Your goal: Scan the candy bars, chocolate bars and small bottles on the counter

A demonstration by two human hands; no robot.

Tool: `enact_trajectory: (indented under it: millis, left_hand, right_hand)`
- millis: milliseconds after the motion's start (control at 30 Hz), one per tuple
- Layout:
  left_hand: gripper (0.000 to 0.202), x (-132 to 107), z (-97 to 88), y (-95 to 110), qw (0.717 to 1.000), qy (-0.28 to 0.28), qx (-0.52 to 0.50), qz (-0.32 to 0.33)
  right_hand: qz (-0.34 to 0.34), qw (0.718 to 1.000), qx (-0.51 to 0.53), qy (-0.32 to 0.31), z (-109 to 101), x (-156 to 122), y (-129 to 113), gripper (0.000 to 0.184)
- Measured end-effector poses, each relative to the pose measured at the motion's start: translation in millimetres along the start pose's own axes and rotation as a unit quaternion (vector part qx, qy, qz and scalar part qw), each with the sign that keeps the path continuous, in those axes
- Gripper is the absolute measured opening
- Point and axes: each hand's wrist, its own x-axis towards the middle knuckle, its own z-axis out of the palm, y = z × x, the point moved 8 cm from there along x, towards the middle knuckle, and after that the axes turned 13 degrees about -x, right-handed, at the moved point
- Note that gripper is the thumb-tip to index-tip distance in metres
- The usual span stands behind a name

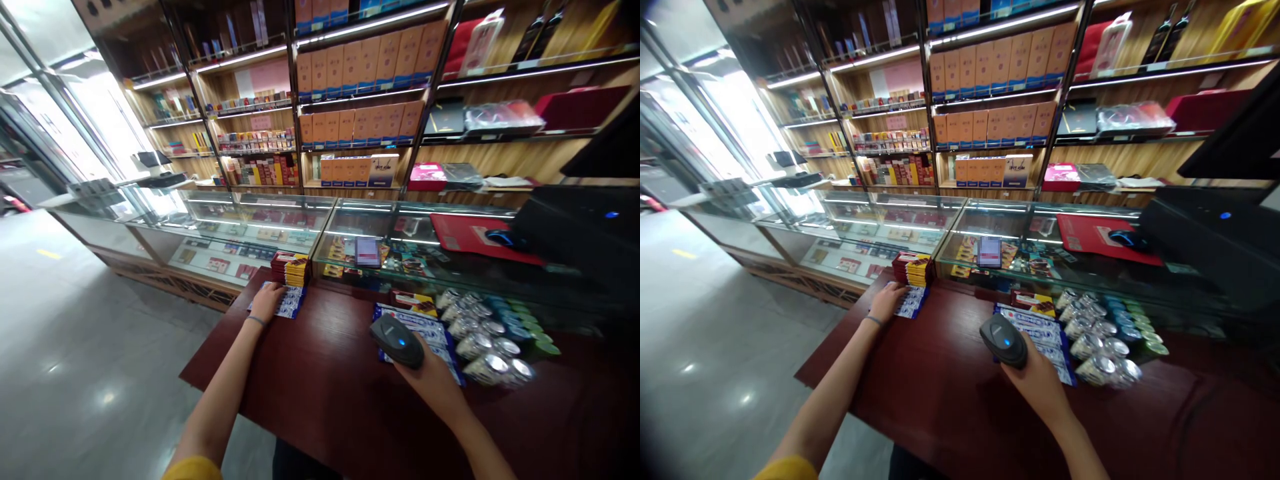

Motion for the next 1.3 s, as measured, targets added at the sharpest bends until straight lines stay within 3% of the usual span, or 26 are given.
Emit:
enact_trajectory:
  millis: [100,200,300,433,533,633,833,1033,1300]
  left_hand:
    - [0.049,-5.3,-1.0,8.2,0.999,0.024,-0.028,0.009]
    - [0.045,-9.8,-2.2,31.8,0.994,0.075,-0.075,0.034]
    - [0.035,-11.3,-0.5,71.3,0.98,0.126,-0.138,0.064]
    - [0.029,-7.8,6.7,136.2,0.957,0.157,-0.22,0.101]
    - [0.028,-2.8,18.0,183.1,0.946,0.147,-0.258,0.126]
    - [0.028,1.6,36.0,225.6,0.94,0.122,-0.28,0.156]
    - [0.03,7.2,84.1,293.4,0.938,0.045,-0.279,0.203]
    - [0.031,12.2,110.3,328.1,0.945,0.002,-0.241,0.221]
    - [0.029,23.9,125.1,337.3,0.962,-0.037,-0.178,0.202]
  right_hand:
    - [-0.012,1.0,0.011,0.008,-3.2,-0.4,1.7,0.048]
    - [-0.008,1.0,0.019,0.012,-9.1,-3.2,9.4,0.051]
    - [0.014,0.999,0.021,0.04,-21.7,-9.7,22.0,0.054]
    - [0.026,0.998,0.019,0.057,-39.2,-20.5,39.3,0.043]
    - [0.038,0.997,0.01,0.067,-52.3,-29.7,54.0,0.039]
    - [0.074,0.993,0.007,0.095,-66.8,-41.9,69.9,0.047]
    - [0.113,0.987,0.006,0.112,-90.0,-64.4,92.6,0.053]
    - [0.118,0.986,0.009,0.119,-105.8,-77.9,107.2,0.054]
    - [0.112,0.986,0.0,0.122,-108.4,-80.5,107.5,0.048]
